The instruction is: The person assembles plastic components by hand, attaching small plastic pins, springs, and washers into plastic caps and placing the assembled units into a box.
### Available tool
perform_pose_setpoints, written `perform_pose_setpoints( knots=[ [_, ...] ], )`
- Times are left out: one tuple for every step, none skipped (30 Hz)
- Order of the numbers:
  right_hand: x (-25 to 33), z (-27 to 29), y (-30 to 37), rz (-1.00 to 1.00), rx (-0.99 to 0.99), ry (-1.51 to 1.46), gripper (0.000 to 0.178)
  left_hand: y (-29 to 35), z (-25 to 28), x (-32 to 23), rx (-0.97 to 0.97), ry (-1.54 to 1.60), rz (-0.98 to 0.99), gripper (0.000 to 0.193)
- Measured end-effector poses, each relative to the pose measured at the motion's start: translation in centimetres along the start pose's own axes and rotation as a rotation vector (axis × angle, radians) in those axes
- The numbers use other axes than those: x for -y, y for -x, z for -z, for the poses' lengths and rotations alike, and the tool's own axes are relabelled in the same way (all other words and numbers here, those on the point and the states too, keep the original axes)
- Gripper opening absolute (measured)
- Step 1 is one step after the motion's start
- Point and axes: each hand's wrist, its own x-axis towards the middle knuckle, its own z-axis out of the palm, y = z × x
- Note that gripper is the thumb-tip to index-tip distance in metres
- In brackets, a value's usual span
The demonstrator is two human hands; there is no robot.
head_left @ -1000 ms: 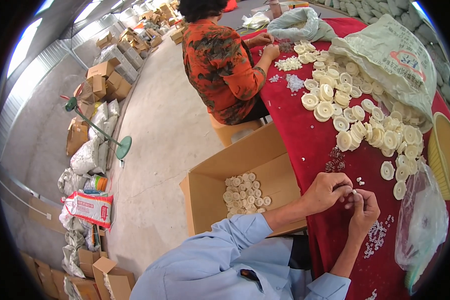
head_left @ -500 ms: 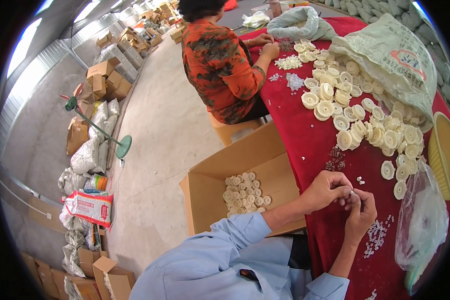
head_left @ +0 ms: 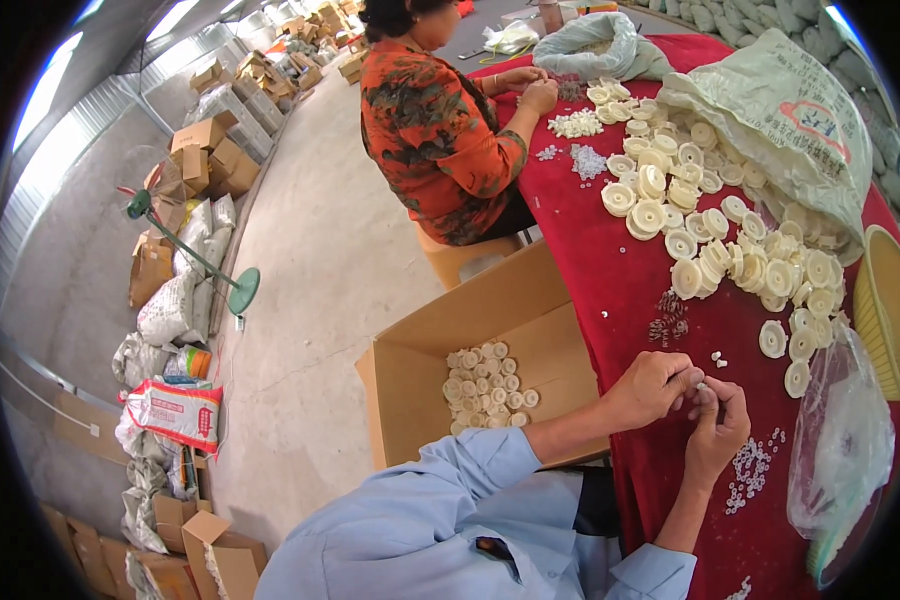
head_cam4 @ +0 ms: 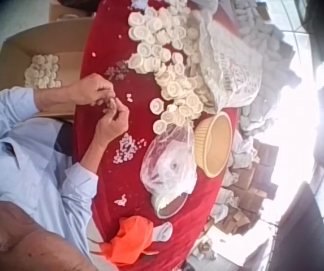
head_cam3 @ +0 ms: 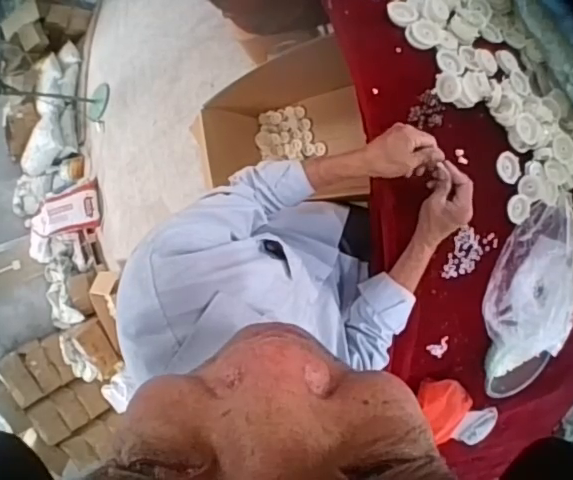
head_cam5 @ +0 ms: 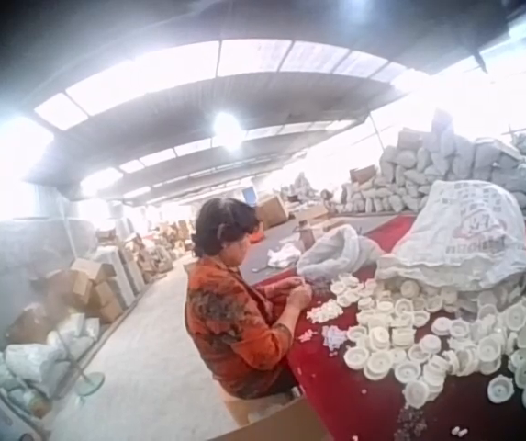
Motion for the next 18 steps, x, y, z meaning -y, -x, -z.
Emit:
perform_pose_setpoints(
  knots=[
    [0.0, 0.1, 0.1, -0.001, -0.001, -0.001, 0.006, -0.1, -0.2, 0.7, -0.001, -0.009, -0.034, 0.029],
    [0.0, 0.6, 0.1, 0.005, 0.006, -0.005, 0.007, -0.4, -0.6, 0.9, 0.016, -0.003, -0.069, 0.033],
    [0.2, 1.0, 0.2, 0.008, 0.009, -0.005, 0.008, -0.7, -0.7, 1.3, 0.038, 0.013, -0.067, 0.033],
    [0.3, 1.0, 0.0, 0.02, 0.019, 0.022, 0.009, -1.0, -0.3, 1.8, 0.065, 0.063, -0.03, 0.032],
    [0.8, 1.1, 0.1, 0.017, 0.019, 0.061, 0.009, -1.0, -0.5, 2.2, 0.11, 0.119, 0.018, 0.032],
    [1.4, 0.5, -0.4, -0.033, 0.056, 0.016, 0.01, -1.0, 0.1, 3.2, 0.058, 0.069, -0.06, 0.028],
    [1.1, 0.3, -0.5, -0.025, 0.058, 0.025, 0.009, -0.5, 0.5, 1.4, 0.009, -0.009, 0.018, 0.022],
    [1.4, -0.1, -0.5, -0.097, 0.037, -0.041, 0.009, -0.1, 1.0, 0.9, 0.026, 0.023, 0.0, 0.01],
    [1.3, -0.3, -0.6, -0.145, 0.018, -0.056, 0.008, 0.0, 1.1, 0.8, 0.014, 0.064, -0.062, 0.006],
    [1.4, -0.6, -0.5, -0.194, 0.009, -0.138, 0.007, 0.3, 1.0, 0.8, -0.024, 0.099, -0.122, 0.006],
    [1.0, -0.5, -0.6, -0.187, 0.01, -0.161, 0.006, 0.3, 0.6, 0.6, -0.043, 0.127, -0.174, 0.005],
    [1.1, -0.5, -0.7, -0.214, 0.007, -0.216, 0.006, 0.1, 0.4, 0.6, -0.07, 0.148, -0.224, 0.003],
    [1.1, -0.3, -0.8, -0.231, 0.0, -0.24, 0.006, -0.3, 0.2, 0.8, -0.033, 0.163, -0.215, 0.003],
    [1.1, -0.3, -0.8, -0.246, 0.001, -0.275, 0.005, -0.6, 0.4, 1.0, -0.043, 0.064, -0.308, 0.004],
    [1.0, 0.0, -0.9, -0.256, -0.021, -0.266, 0.005, -1.0, 0.5, 1.0, -0.056, -0.036, -0.403, 0.006],
    [1.0, 0.3, -1.0, -0.245, -0.012, -0.272, 0.006, -1.1, 0.6, 0.9, -0.034, -0.031, -0.397, 0.006],
    [0.9, 0.4, -1.0, -0.232, 0.004, -0.284, 0.006, -1.1, 0.7, 0.4, -0.02, -0.005, -0.253, 0.007],
    [0.9, 0.6, -1.1, -0.239, -0.009, -0.285, 0.006, -1.2, 0.7, 0.1, -0.008, 0.017, -0.11, 0.009]
  ],
)
